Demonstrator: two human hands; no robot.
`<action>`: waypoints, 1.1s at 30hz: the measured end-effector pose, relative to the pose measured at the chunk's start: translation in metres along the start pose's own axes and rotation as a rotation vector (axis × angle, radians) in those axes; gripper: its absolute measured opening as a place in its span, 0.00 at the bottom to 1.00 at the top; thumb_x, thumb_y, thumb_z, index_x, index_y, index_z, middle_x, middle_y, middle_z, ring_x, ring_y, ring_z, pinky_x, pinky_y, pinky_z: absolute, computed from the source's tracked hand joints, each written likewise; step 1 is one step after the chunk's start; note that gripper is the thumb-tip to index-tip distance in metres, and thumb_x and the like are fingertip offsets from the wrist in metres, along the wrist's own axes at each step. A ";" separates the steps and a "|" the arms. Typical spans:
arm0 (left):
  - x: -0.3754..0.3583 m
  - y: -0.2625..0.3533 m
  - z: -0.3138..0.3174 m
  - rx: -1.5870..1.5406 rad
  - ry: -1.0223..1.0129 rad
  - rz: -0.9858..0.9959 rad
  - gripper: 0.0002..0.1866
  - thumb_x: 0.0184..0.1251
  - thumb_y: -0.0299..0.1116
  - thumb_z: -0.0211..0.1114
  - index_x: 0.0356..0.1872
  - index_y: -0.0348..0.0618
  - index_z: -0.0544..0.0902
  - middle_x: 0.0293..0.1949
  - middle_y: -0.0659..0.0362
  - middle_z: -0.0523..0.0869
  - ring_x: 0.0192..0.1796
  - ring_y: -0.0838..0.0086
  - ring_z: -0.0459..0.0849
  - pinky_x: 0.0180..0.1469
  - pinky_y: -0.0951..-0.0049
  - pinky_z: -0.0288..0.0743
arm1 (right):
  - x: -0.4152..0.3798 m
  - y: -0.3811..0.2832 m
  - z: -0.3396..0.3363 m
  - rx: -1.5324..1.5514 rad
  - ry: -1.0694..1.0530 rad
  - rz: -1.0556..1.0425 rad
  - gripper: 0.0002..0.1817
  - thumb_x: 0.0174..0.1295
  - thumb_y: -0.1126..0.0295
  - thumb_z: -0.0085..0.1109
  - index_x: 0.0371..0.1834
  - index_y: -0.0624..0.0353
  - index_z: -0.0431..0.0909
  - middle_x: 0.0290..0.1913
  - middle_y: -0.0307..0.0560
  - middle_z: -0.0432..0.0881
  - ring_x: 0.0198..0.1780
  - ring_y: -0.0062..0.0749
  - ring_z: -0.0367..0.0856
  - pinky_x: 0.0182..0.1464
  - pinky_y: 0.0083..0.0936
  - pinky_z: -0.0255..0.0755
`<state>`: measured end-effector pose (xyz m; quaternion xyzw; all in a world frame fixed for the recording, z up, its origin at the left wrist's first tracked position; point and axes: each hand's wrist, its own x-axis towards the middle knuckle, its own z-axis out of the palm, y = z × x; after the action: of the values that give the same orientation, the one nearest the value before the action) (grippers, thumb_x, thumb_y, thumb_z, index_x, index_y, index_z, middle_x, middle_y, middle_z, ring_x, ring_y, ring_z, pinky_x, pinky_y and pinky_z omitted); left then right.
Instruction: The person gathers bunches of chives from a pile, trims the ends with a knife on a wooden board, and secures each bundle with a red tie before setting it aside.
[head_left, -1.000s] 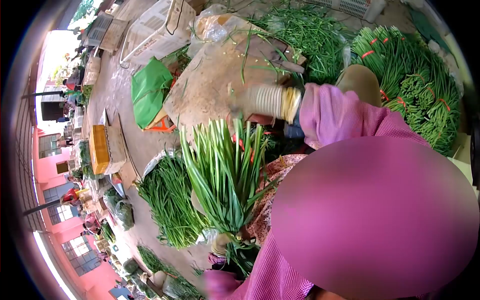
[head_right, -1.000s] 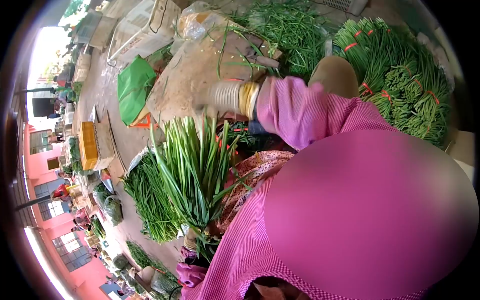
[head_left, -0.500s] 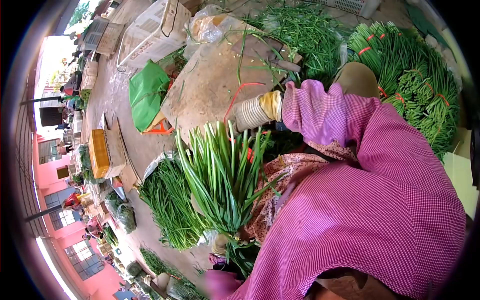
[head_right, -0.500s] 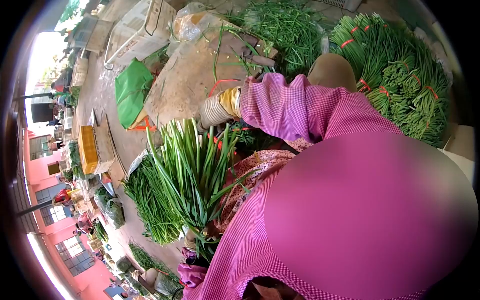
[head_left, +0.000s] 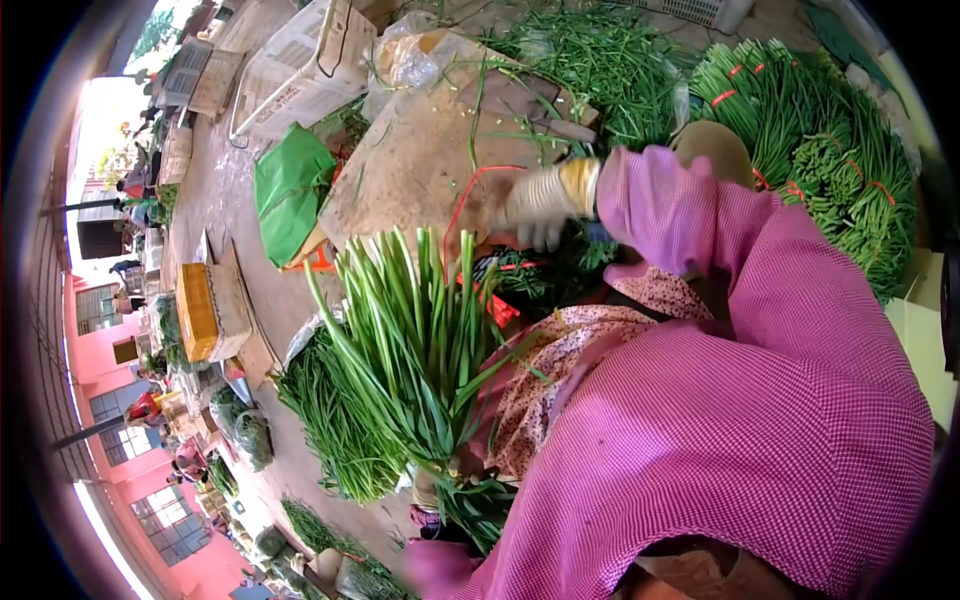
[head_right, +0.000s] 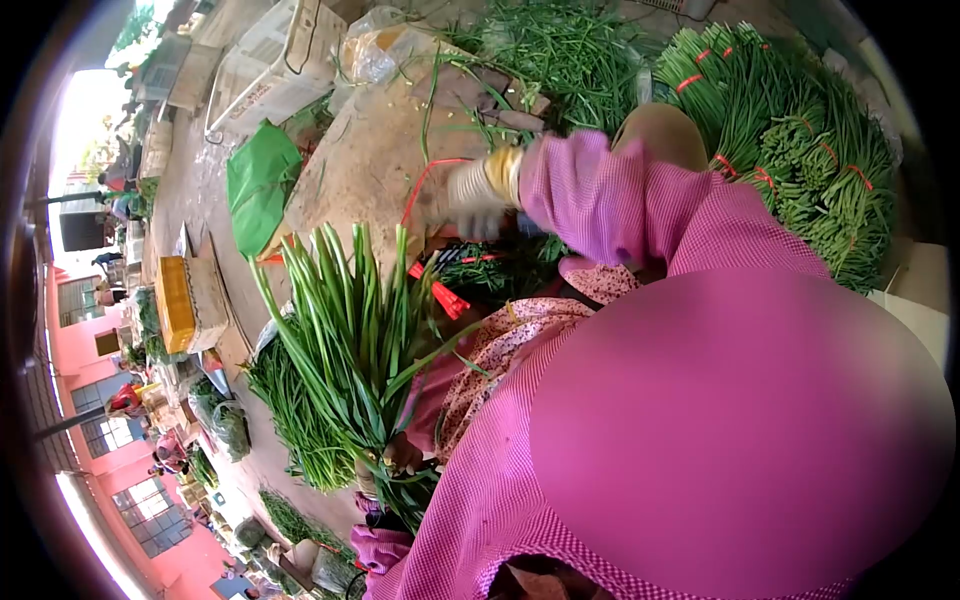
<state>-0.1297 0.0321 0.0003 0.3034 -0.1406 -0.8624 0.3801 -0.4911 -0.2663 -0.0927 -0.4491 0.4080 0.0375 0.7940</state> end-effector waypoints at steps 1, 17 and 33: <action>0.003 0.003 -0.001 -0.009 -0.003 -0.002 0.21 0.60 0.40 0.71 0.48 0.39 0.78 0.31 0.58 0.80 0.32 0.67 0.78 0.39 0.61 0.74 | 0.020 0.019 0.015 -0.091 -0.176 -0.087 0.34 0.63 0.31 0.52 0.47 0.54 0.77 0.41 0.52 0.83 0.41 0.44 0.83 0.45 0.36 0.79; -0.003 0.004 0.004 -0.030 -0.067 0.037 0.20 0.62 0.36 0.68 0.51 0.39 0.76 0.31 0.59 0.76 0.28 0.71 0.74 0.36 0.63 0.70 | -0.003 -0.005 0.074 0.549 0.169 -0.346 0.16 0.65 0.57 0.60 0.38 0.61 0.80 0.25 0.45 0.82 0.19 0.28 0.79 0.22 0.23 0.72; -0.035 0.061 -0.044 1.081 0.019 0.107 0.15 0.63 0.30 0.68 0.48 0.36 0.84 0.44 0.52 0.86 0.45 0.64 0.84 0.50 0.64 0.78 | 0.023 0.022 0.109 0.529 -0.006 -0.274 0.20 0.71 0.51 0.47 0.49 0.56 0.77 0.47 0.47 0.81 0.48 0.42 0.78 0.50 0.45 0.71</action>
<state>-0.0485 0.0169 0.0092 0.4557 -0.5759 -0.6440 0.2143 -0.4179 -0.1789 -0.0949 -0.2776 0.3369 -0.1762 0.8823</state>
